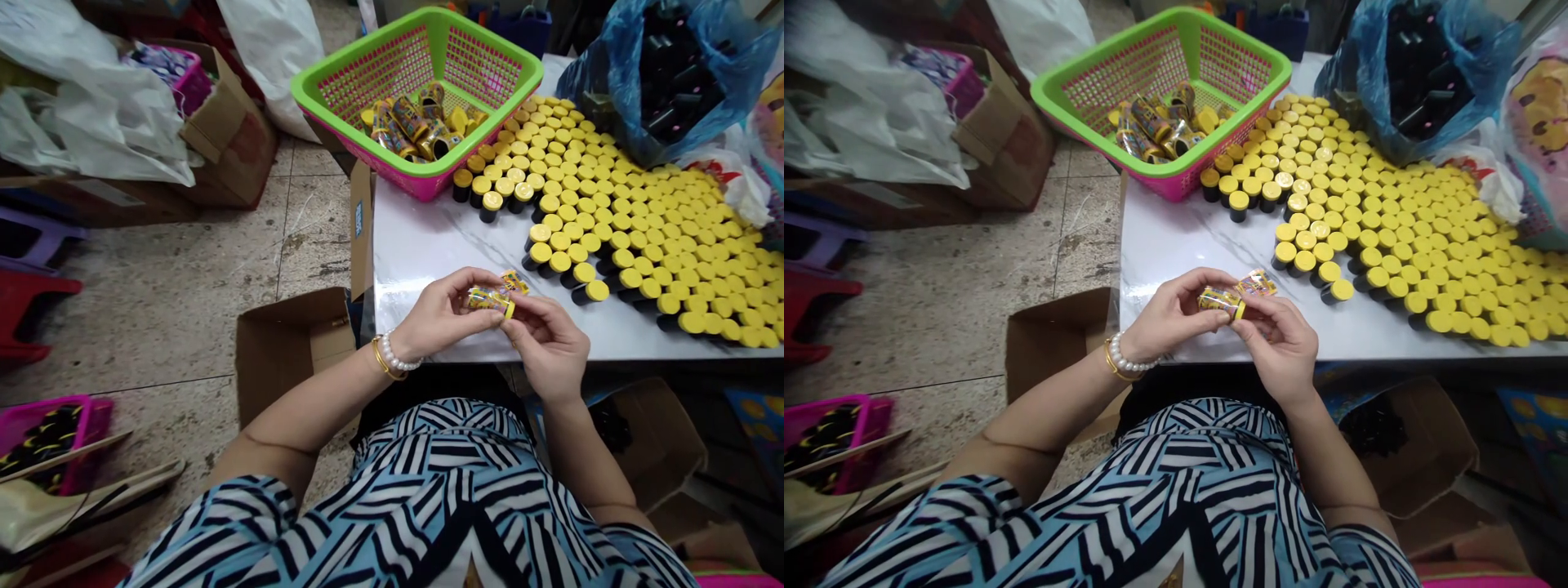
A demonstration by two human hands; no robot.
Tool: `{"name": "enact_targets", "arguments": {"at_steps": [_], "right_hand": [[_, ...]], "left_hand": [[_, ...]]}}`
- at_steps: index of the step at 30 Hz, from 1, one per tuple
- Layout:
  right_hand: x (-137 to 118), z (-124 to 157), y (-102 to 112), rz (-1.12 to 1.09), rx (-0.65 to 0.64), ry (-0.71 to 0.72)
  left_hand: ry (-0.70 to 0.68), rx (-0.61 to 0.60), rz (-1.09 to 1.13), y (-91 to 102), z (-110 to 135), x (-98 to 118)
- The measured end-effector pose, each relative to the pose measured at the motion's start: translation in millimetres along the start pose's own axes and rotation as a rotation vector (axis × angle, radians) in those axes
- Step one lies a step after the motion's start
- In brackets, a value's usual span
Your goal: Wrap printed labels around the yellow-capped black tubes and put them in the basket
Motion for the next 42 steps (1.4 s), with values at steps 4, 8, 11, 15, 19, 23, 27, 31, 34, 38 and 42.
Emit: {"name": "enact_targets", "arguments": {"at_steps": [4, 8, 11, 15, 19, 23, 27, 31, 34, 38, 42], "right_hand": [[-10, -7, 2, 0.205, -0.078, 0.168], [-6, -8, 5, 0.238, -0.092, 0.129], [-6, -6, 8, 0.2, -0.051, 0.099], [4, -3, 10, 0.02, 0.011, -0.066], [26, -1, 10, -0.14, -0.012, -0.343], [27, -8, 13, -0.164, -0.133, -0.359], [14, -22, 13, -0.092, -0.19, -0.11], [13, -24, 10, -0.081, -0.073, 0.061], [9, -20, 8, -0.024, -0.032, 0.112], [3, -17, 1, 0.066, -0.144, 0.103], [1, -19, 6, 0.046, -0.054, 0.17]], "left_hand": [[0.107, -0.106, -0.021, 3.6, -4, -7], [0.075, -0.112, -0.027, 3.7, -6, -4], [0.016, -0.141, -0.018, -1.6, -5, 1], [-0.113, -0.165, -0.201, -4.1, -4, 8], [-0.235, -0.153, -0.381, -2.8, -6, 10], [-0.016, -0.254, -0.139, -5.7, -11, -9], [0.193, -0.328, 0.008, -9.7, -10, -24], [0.272, -0.34, 0.131, -8.8, -10, -31], [0.302, -0.319, 0.127, -7.7, -9, -35], [0.275, -0.276, 0.105, -7.9, -9, -32], [0.277, -0.34, 0.17, -12.1, -6, -28]]}}
Point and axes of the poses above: each hand's wrist, its own z-axis away from the middle knuckle, its own y-axis out of the back of the hand, x = y × z, the point moved 7 cm from there along -z, towards the middle knuckle, and after that the axes turned 1 degree about y, right-handed, at the moved point
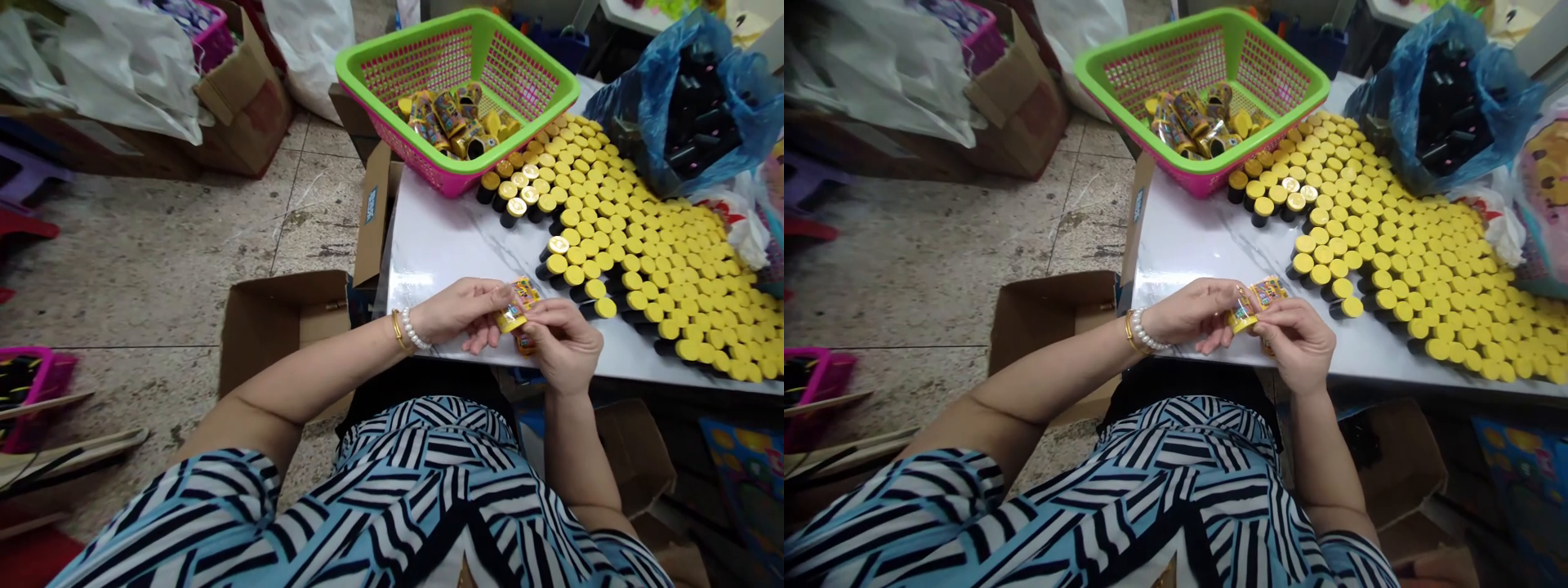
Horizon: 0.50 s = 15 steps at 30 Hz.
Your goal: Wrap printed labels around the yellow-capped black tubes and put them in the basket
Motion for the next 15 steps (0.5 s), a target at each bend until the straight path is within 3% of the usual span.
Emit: {"name": "enact_targets", "arguments": {"at_steps": [6, 11, 15], "right_hand": [[4, 3, -10, 0.019, -0.063, -0.006], [-6, 3, -10, 0.117, 0.017, 0.108], [-5, 6, -7, 0.107, 0.036, 0.08]], "left_hand": [[0.052, -0.007, 0.0, 0.2, 1, -4], [0.069, -0.003, 0.0, 2.9, -3, -9], [0.046, -0.013, -0.003, -0.7, 0, -9]]}}
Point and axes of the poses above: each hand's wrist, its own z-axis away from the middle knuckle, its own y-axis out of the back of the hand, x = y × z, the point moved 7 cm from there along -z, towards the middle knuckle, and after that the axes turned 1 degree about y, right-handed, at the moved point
